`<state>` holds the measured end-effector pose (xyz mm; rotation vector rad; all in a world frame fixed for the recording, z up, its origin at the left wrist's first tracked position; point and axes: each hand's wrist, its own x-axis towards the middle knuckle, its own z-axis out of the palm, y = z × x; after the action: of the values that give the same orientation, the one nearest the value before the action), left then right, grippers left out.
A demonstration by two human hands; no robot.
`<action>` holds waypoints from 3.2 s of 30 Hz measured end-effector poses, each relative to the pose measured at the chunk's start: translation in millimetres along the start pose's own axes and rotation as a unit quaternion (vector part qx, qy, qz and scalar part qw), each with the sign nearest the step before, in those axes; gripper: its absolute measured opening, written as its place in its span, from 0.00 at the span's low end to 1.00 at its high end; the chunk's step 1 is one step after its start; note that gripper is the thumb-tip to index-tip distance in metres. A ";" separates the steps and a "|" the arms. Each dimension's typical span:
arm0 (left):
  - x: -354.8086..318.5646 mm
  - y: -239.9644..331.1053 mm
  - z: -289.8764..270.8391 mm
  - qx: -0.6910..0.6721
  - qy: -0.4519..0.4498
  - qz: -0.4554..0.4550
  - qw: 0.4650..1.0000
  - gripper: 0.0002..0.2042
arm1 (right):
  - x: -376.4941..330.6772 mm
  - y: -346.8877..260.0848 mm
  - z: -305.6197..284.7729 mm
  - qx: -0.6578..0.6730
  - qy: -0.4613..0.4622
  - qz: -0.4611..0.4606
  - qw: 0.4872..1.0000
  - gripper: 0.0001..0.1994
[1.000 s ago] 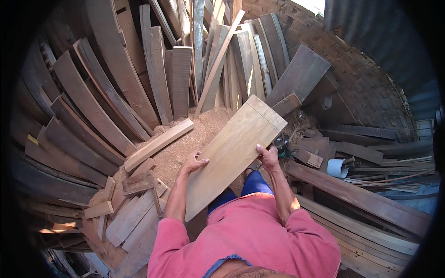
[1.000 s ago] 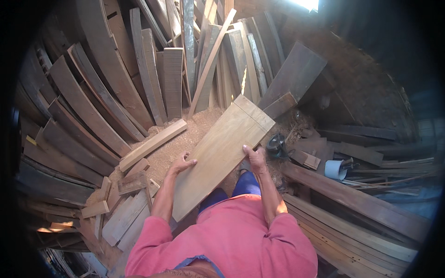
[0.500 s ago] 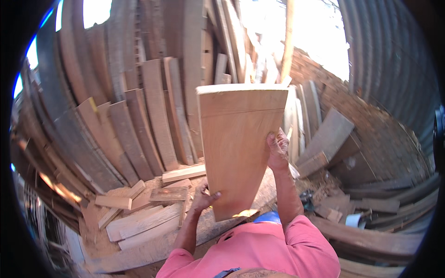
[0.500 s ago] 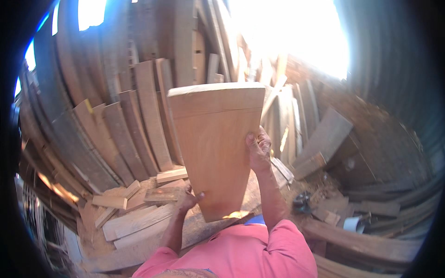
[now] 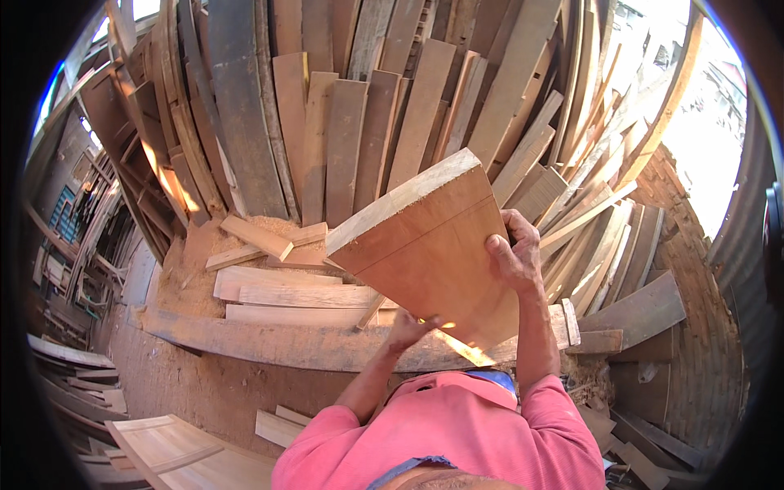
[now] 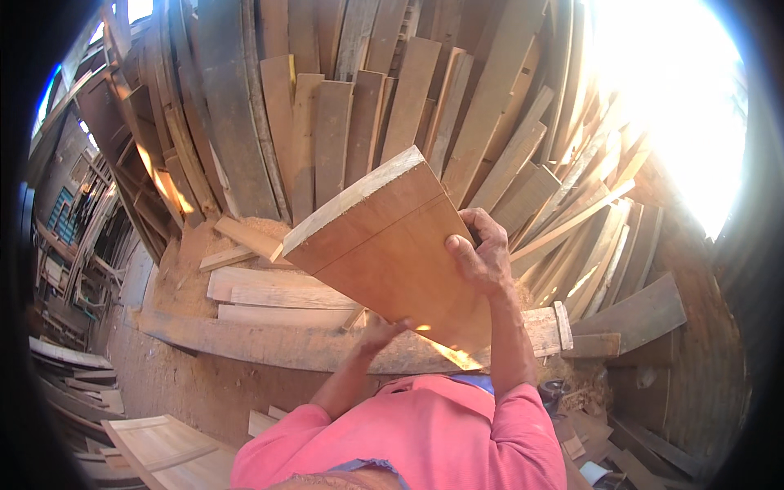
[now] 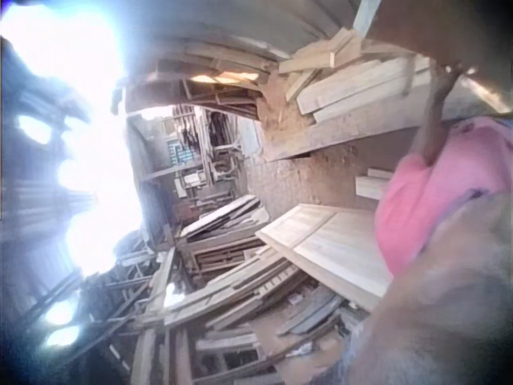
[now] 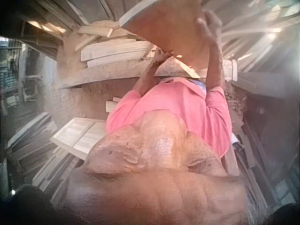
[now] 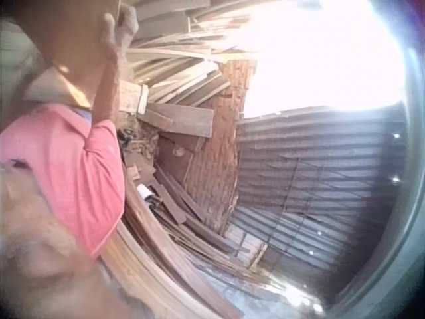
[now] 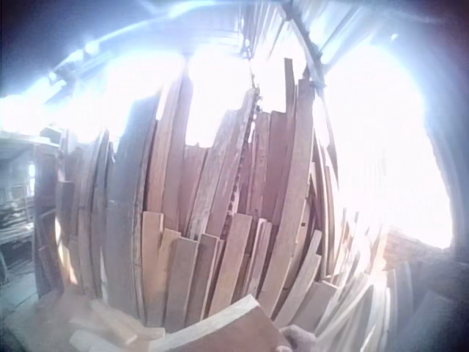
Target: The person measures and cuts wooden planks using a circular saw in a cluttered workshop. They repeatedly measure the wood with a tape measure, position it on a workbench, and cut it to size.
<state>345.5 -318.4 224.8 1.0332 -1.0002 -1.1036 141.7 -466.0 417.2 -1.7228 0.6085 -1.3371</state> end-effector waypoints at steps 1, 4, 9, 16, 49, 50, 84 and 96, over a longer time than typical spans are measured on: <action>0.5 12.1 -10.1 -0.027 0.024 0.026 0.999 0.34 | 1.2 1.1 1.7 -0.008 -0.008 0.006 1.000 0.35; 12.7 57.2 -48.9 -0.145 0.030 0.150 0.978 0.36 | 4.1 -0.1 5.9 0.004 -0.035 0.034 0.999 0.35; 26.4 182.4 -31.9 -0.152 0.098 0.308 0.934 0.39 | -10.1 2.2 5.0 -0.002 -0.105 0.108 0.989 0.35; 8.0 157.1 -107.9 -0.127 0.297 0.274 0.906 0.35 | -81.6 89.6 -28.2 -0.100 -0.264 0.137 0.949 0.34; -266.9 -245.0 -171.0 -0.350 0.617 -0.179 0.681 0.43 | -177.8 340.6 92.1 -0.312 -0.384 0.270 0.826 0.13; -260.8 -251.7 -167.5 -0.347 0.620 -0.179 0.680 0.43 | -170.0 351.3 95.1 -0.307 -0.374 0.297 0.823 0.14; -248.0 -167.1 -130.4 0.570 0.312 -0.464 0.602 0.25 | -202.8 558.5 128.4 -0.126 -0.373 0.494 0.775 0.40; -206.0 -166.2 -62.2 0.468 0.118 -0.306 0.821 0.31 | -115.9 379.7 121.8 0.130 -0.267 0.614 0.731 0.34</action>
<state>338.6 -130.8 28.2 2.3641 -1.0352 -0.9110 265.9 -532.7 26.6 -0.9503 0.8974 0.0474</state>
